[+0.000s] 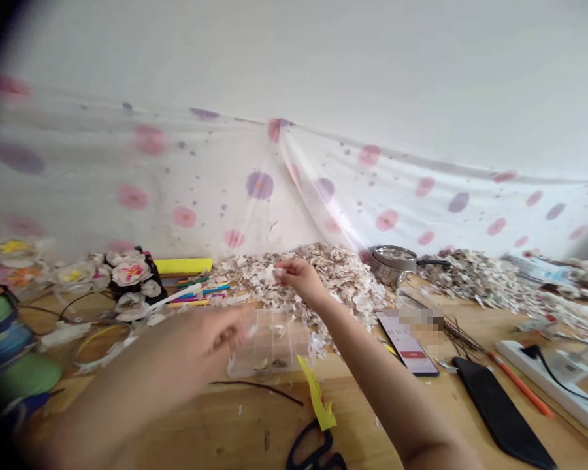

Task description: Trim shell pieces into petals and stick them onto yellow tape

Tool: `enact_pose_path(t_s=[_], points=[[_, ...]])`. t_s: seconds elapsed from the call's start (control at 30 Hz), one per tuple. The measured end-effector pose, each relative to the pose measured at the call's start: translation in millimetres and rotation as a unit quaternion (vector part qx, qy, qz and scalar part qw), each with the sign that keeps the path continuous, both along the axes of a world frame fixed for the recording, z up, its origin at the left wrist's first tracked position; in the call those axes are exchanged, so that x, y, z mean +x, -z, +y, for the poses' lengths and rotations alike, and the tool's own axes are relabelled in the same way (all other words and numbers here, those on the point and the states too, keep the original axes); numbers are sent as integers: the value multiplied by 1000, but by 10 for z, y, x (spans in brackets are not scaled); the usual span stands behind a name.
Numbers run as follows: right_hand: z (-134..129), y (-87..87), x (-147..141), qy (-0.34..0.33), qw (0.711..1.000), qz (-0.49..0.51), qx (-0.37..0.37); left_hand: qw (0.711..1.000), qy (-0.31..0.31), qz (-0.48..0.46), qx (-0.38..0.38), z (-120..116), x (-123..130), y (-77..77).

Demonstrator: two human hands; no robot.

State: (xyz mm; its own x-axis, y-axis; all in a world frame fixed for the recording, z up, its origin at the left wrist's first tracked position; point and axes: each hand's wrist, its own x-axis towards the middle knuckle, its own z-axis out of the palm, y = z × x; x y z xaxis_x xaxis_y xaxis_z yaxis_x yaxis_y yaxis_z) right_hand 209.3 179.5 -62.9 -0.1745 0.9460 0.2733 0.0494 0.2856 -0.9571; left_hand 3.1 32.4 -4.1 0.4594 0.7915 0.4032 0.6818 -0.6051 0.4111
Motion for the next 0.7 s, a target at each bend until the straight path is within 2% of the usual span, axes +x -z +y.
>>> enact_pose_path(t_s=[0.07,0.1,0.13,0.2,0.27,0.33,0.53,0.7], points=[[-176,46,54,3,1000,13,-3,998,-53,-10,-34,305,55,82],[-255,69,74,7,1000,19,-6,990,-89,-64,-91,431,89,137],[-327,90,91,11,1000,23,-8,976,-91,-130,-149,534,124,197],[-456,124,119,16,999,31,-14,967,-47,-158,-192,666,194,317],[-564,143,147,17,999,36,-23,958,3,-175,-229,716,261,411],[-646,150,181,14,999,40,-31,948,25,-190,-252,726,327,471],[-730,178,299,14,998,45,-35,933,16,-235,-271,789,490,576],[-758,228,382,13,997,58,-57,928,19,-246,-279,839,524,651]])
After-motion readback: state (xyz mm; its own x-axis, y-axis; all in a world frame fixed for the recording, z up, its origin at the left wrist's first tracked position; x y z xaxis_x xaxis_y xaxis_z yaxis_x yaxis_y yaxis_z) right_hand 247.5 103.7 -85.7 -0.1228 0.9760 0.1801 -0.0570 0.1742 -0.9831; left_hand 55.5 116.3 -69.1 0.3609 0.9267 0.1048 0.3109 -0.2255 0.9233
